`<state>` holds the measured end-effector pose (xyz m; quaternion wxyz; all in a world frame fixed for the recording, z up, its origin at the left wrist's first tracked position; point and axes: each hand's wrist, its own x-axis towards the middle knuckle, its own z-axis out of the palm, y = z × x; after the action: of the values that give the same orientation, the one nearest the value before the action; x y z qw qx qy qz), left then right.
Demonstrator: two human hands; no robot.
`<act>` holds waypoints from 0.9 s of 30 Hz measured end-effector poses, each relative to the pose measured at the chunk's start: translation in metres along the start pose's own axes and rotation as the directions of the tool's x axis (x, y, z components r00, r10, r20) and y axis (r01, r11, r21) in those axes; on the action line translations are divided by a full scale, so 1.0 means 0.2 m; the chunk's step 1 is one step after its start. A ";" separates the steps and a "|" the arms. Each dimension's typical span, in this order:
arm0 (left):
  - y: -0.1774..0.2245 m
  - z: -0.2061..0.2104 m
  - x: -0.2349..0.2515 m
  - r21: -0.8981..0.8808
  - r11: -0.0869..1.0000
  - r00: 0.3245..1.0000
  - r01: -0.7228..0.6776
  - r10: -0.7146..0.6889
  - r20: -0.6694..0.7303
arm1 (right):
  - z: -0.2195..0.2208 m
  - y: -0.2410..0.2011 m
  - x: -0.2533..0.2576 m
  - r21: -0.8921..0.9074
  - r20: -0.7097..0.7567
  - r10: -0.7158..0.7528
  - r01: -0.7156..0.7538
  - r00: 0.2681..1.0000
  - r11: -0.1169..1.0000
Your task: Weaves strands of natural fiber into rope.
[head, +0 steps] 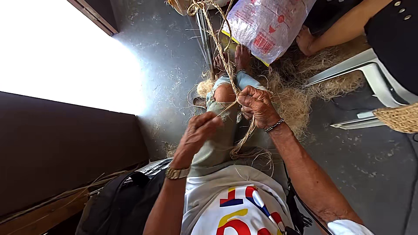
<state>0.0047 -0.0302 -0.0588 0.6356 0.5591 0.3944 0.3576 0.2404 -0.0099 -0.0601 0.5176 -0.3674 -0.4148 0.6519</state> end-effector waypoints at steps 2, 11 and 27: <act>-0.04 -0.17 -0.16 -0.121 0.989 0.993 0.090 -0.098 -0.062 | -0.02 0.01 0.01 0.016 -0.001 -0.007 0.007 1.000 1.000; 0.02 -0.72 -0.46 0.669 0.419 0.763 0.613 -0.094 -0.640 | -0.04 0.03 0.00 -0.008 -0.032 -0.021 0.020 0.999 1.000; 0.04 0.22 0.24 0.200 0.971 0.973 -0.128 0.162 -0.165 | -0.02 0.04 -0.01 -0.221 -0.018 -0.080 0.074 0.997 0.972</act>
<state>0.0649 -0.0042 -0.0540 0.5136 0.6095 0.4402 0.4134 0.2408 -0.0119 -0.0695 0.5040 -0.4150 -0.4914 0.5765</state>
